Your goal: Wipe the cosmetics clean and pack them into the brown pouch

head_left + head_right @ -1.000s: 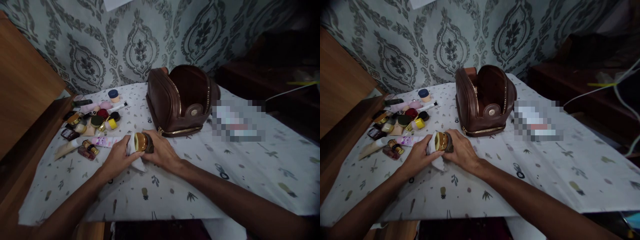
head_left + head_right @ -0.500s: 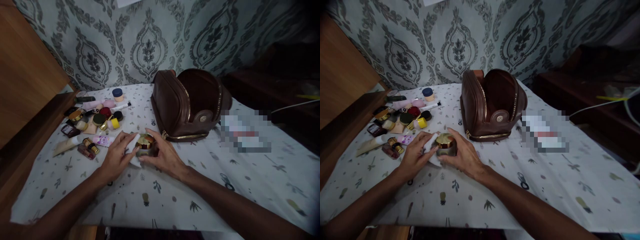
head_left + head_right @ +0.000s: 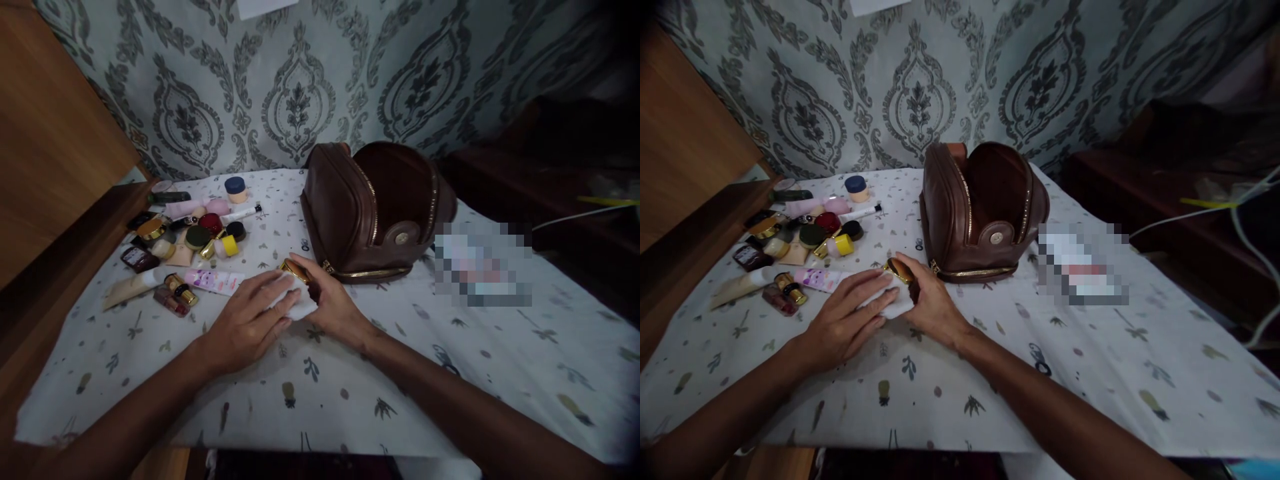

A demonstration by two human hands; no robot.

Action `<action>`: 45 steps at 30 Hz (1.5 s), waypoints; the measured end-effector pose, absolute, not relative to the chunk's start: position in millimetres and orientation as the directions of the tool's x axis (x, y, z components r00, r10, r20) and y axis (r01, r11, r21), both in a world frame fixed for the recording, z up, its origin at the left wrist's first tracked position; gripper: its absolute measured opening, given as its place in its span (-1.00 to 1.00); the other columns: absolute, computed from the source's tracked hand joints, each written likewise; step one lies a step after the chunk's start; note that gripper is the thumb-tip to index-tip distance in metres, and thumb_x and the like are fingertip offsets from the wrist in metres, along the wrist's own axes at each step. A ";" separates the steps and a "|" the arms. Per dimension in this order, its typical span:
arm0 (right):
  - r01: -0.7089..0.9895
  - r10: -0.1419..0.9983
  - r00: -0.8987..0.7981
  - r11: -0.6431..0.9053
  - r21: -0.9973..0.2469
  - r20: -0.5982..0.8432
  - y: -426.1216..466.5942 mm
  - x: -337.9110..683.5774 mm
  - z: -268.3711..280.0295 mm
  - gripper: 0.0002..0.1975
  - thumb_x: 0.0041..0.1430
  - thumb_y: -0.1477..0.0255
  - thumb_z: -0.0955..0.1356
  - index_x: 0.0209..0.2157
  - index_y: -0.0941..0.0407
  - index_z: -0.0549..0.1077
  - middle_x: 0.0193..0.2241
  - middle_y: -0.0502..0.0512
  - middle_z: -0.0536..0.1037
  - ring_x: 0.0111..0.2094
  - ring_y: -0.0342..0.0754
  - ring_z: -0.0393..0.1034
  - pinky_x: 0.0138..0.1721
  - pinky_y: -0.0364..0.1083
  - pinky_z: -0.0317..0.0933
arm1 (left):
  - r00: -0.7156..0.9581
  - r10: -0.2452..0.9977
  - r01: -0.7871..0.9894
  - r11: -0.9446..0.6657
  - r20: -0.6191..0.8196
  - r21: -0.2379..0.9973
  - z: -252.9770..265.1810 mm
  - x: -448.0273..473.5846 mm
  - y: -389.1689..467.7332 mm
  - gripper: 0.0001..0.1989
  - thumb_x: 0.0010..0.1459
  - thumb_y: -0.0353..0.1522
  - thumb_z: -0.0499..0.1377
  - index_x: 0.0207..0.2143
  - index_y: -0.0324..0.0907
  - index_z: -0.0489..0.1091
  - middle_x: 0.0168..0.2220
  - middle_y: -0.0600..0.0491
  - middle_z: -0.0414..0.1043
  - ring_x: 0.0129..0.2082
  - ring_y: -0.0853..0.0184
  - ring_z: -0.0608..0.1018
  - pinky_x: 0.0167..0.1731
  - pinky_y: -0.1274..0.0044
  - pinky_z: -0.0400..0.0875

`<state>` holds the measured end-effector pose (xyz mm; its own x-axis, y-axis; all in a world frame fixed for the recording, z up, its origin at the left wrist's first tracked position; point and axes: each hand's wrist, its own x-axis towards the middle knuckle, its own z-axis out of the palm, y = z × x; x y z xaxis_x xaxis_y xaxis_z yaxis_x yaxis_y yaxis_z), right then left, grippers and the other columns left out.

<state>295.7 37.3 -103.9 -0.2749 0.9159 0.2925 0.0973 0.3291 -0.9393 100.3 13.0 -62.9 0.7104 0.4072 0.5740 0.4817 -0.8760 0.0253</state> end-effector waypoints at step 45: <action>0.375 0.934 -0.212 0.350 -0.858 0.289 34.6 301.3 -83.4 -0.53 0.04 0.35 0.46 -0.03 0.07 0.27 -0.13 0.12 0.49 -0.15 0.05 0.44 -0.08 0.06 0.35 | 0.444 0.714 0.624 -0.680 0.542 0.385 -73.2 94.8 23.1 -0.71 0.37 -0.40 0.00 0.08 -0.23 0.34 -0.15 -0.07 0.39 -0.14 0.27 0.48 -0.15 0.45 0.43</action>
<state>301.3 34.6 -83.4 -0.2118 0.9337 0.2886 0.3752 0.3504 -0.8582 94.8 23.1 -73.2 0.4438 0.7138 0.5418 0.6237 -0.6802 0.3851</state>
